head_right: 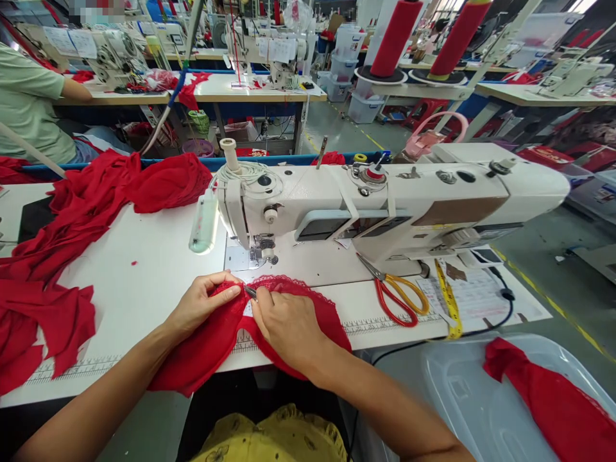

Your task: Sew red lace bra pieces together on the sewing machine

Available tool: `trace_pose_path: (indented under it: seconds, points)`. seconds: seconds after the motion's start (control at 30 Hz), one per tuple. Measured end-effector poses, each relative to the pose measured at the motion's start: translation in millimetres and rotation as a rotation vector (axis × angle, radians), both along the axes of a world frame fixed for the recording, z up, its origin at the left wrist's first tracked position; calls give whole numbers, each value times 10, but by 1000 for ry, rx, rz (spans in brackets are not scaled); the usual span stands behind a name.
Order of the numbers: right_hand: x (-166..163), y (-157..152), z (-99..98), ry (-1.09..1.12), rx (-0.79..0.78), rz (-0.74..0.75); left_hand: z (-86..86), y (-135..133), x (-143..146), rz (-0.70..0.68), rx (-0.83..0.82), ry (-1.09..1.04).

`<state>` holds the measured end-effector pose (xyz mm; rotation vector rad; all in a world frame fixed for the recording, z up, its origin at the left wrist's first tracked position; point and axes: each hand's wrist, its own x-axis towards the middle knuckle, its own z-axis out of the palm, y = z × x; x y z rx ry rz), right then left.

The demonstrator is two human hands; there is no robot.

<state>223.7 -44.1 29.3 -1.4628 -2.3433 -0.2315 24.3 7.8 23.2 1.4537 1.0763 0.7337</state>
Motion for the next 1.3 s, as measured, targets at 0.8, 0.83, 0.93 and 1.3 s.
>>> trace_pose_path:
  seconds: [0.8,0.83,0.93,1.3]
  points:
    - [-31,8,63,-268,4,47,-52,18,38,30,265,145]
    - [-19,14,51,-226,7,45,-42,20,32,23,250,127]
    - [2,29,50,-142,-9,32,-14,23,15,-12,211,81]
    - [1,11,-22,-203,201,23,-25,34,15,-2,161,79]
